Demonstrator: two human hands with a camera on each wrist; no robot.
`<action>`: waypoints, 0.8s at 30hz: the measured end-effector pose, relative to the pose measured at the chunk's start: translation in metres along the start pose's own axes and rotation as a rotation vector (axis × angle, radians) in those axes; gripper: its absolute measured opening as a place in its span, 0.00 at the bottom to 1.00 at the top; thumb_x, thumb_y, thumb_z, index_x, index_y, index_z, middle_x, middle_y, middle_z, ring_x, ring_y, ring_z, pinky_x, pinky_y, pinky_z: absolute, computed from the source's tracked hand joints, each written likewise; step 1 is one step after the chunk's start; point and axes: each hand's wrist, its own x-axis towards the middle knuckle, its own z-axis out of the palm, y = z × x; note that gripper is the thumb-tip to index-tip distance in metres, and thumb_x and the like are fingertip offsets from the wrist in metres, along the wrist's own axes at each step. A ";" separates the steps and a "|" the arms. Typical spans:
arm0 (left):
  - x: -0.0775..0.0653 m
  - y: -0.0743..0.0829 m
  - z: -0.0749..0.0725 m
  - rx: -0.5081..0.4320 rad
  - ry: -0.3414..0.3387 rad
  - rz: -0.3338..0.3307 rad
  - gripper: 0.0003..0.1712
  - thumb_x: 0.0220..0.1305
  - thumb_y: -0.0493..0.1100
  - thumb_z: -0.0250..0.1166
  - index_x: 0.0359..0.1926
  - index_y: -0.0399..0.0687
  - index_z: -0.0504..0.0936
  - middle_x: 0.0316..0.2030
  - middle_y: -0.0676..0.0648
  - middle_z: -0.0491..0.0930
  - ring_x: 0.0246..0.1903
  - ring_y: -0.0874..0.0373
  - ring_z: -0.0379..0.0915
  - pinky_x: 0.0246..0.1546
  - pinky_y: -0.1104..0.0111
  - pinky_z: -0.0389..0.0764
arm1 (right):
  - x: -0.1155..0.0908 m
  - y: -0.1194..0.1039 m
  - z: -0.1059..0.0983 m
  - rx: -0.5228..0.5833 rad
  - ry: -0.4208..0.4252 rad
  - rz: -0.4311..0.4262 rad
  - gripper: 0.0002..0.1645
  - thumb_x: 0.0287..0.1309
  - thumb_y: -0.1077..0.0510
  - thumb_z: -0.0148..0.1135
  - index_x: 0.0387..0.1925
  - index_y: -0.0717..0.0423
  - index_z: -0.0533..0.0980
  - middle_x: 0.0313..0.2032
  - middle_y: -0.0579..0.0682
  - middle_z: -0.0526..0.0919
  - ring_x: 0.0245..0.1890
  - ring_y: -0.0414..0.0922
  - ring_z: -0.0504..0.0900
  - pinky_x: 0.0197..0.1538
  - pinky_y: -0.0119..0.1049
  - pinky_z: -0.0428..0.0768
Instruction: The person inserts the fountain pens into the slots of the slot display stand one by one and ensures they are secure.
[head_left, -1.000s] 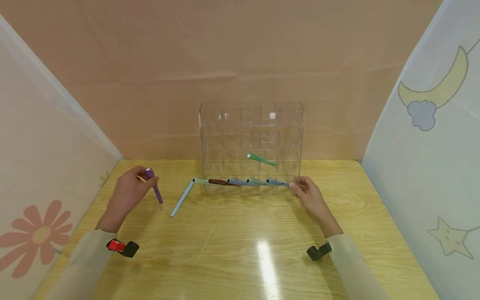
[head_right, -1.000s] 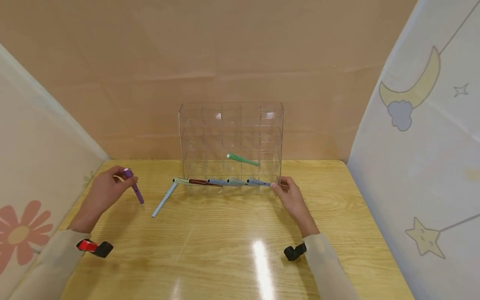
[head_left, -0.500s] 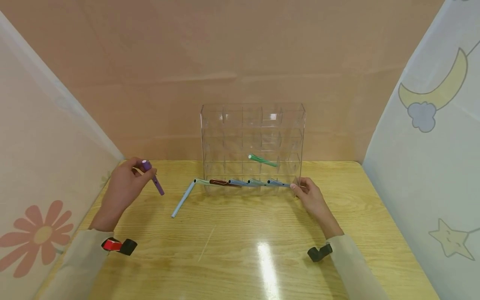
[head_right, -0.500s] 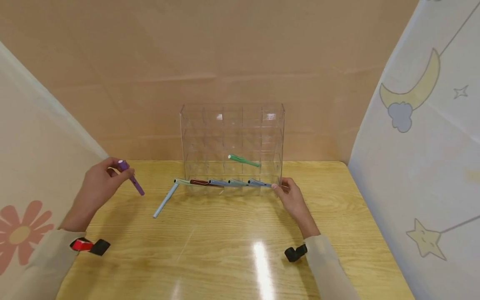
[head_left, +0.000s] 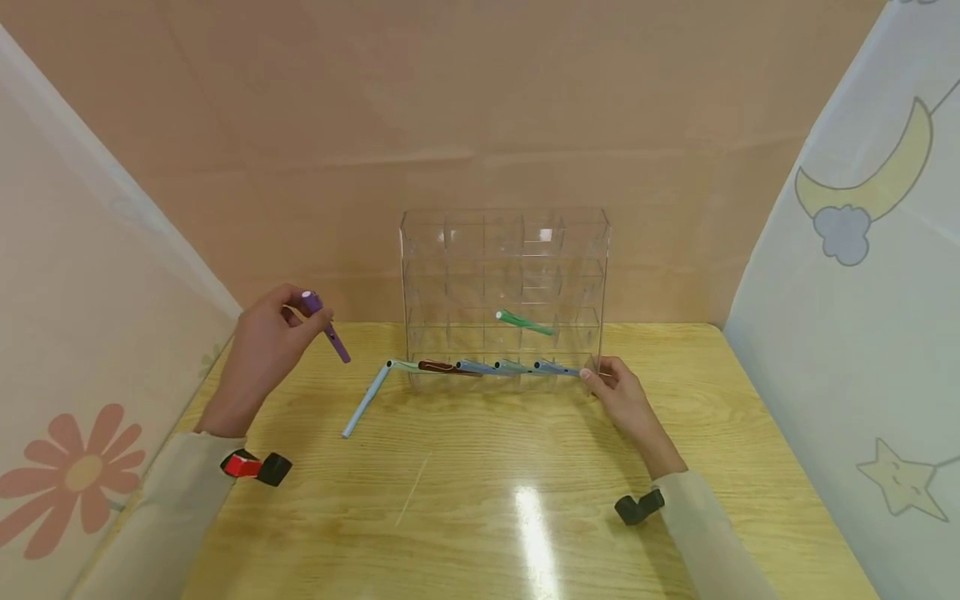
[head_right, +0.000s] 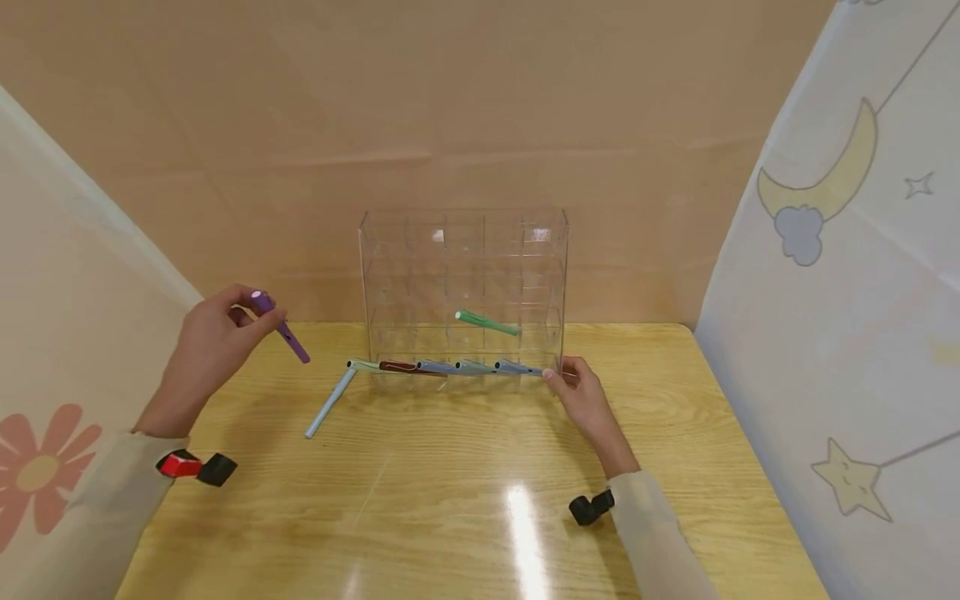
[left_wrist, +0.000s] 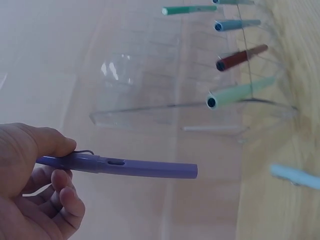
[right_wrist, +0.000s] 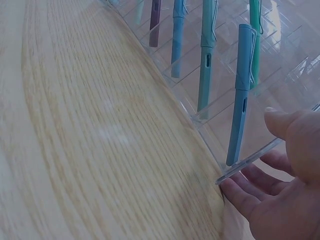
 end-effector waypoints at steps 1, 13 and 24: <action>0.001 0.004 0.000 -0.008 -0.002 0.001 0.24 0.76 0.60 0.65 0.53 0.43 0.81 0.39 0.43 0.80 0.32 0.52 0.71 0.23 0.68 0.70 | 0.000 0.000 0.000 0.000 0.000 0.002 0.40 0.81 0.40 0.54 0.74 0.66 0.62 0.71 0.67 0.71 0.74 0.66 0.72 0.67 0.56 0.80; 0.008 0.038 0.012 -0.077 -0.003 0.066 0.18 0.76 0.52 0.67 0.51 0.42 0.81 0.41 0.44 0.81 0.33 0.51 0.72 0.25 0.70 0.71 | -0.002 -0.001 0.000 0.035 -0.011 0.007 0.42 0.80 0.39 0.55 0.76 0.66 0.60 0.74 0.67 0.67 0.76 0.66 0.70 0.71 0.60 0.77; 0.018 0.061 0.031 -0.139 -0.023 0.090 0.15 0.75 0.50 0.68 0.51 0.43 0.82 0.37 0.44 0.80 0.31 0.51 0.71 0.25 0.70 0.70 | -0.002 -0.003 0.000 0.035 -0.010 0.003 0.42 0.80 0.39 0.56 0.76 0.66 0.60 0.74 0.67 0.68 0.76 0.66 0.71 0.71 0.60 0.77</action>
